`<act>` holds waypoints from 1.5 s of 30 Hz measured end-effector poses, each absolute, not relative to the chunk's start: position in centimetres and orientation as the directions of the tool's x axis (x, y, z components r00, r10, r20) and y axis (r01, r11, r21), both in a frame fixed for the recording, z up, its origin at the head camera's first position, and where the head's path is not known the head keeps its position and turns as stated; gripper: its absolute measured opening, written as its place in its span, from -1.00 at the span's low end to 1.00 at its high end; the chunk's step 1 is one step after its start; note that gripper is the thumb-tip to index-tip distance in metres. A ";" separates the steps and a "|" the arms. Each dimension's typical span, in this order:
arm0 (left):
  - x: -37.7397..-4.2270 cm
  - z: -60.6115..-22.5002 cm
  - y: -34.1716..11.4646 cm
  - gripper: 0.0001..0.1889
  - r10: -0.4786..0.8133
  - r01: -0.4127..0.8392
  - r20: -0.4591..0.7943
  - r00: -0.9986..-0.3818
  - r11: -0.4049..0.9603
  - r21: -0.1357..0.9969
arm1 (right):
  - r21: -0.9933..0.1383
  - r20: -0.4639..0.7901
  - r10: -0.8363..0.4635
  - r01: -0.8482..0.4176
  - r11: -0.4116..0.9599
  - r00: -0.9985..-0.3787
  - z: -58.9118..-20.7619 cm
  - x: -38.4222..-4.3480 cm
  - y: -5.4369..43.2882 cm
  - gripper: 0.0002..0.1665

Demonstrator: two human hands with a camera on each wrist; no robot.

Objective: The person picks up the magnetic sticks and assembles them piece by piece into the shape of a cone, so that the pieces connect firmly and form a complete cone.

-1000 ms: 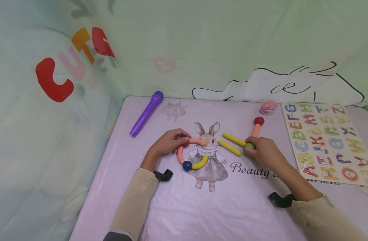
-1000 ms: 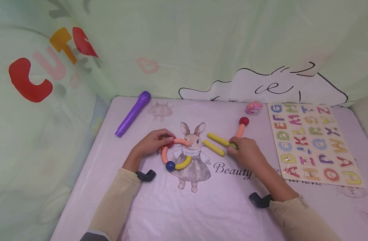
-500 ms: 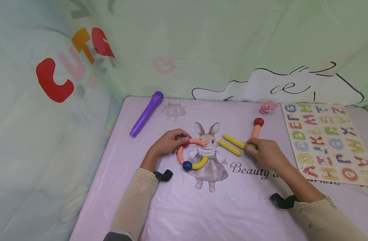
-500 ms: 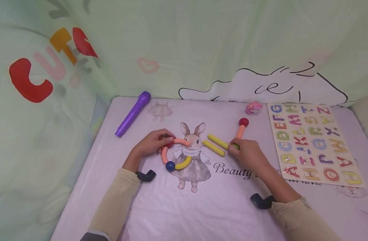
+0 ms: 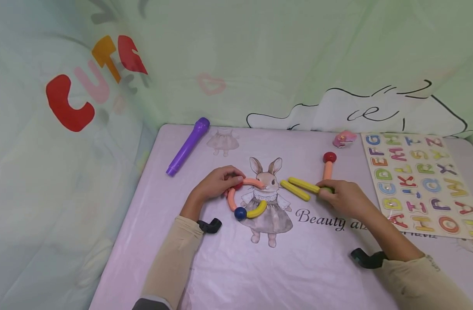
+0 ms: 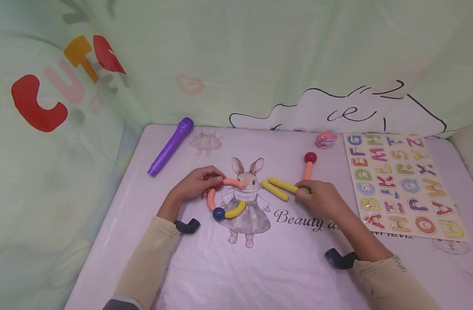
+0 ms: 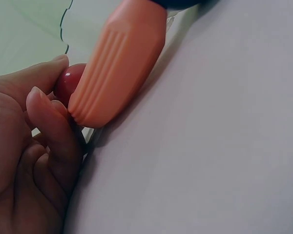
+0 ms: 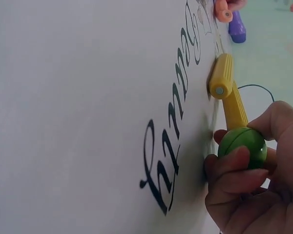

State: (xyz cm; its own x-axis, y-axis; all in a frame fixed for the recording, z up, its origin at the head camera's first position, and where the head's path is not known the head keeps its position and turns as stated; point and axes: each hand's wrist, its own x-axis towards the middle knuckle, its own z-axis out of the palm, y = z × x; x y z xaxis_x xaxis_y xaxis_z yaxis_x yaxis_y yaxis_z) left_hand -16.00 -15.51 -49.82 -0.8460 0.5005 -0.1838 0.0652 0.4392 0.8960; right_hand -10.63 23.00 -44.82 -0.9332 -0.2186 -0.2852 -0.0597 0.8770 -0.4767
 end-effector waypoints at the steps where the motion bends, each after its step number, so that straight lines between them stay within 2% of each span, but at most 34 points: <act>1: -16.0 -49.8 -15.5 -0.73 0.500 0.062 -0.185 -0.846 0.437 0.897 | -0.474 -0.280 -0.218 -0.062 0.878 -0.935 -44.8 -10.6 23.0 -0.60; 15: -16.1 -49.8 -15.5 -0.73 0.493 0.047 -0.197 -0.848 0.439 0.897 | -0.477 -0.239 -0.220 -0.083 0.875 -0.946 -44.8 -10.4 23.1 -0.80; 24: -16.0 -49.7 -15.6 -0.73 0.494 0.053 -0.192 -0.848 0.439 0.897 | -0.483 -0.234 -0.218 -0.082 0.872 -0.947 -44.7 -10.4 23.4 -0.74; 31: -16.0 -49.8 -15.5 -0.71 0.497 0.047 -0.192 -0.846 0.428 0.902 | -0.499 -0.281 -0.216 -0.050 0.865 -0.935 -44.8 -10.4 23.7 -0.64; 45: -16.3 -50.1 -15.6 -0.72 0.509 0.057 -0.178 -0.842 0.412 0.909 | -0.555 -0.343 -0.248 -0.018 0.832 -0.906 -44.6 -10.7 24.2 -0.62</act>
State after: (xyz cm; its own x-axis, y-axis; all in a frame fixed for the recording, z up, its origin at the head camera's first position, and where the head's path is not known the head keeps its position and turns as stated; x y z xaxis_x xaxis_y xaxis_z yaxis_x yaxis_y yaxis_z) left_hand -16.25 -15.58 -50.06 -0.8424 0.5086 -0.1779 0.0570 0.4124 0.9092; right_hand -10.65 24.23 -44.65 -0.9062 -0.2475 -0.3428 -0.0175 0.8320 -0.5545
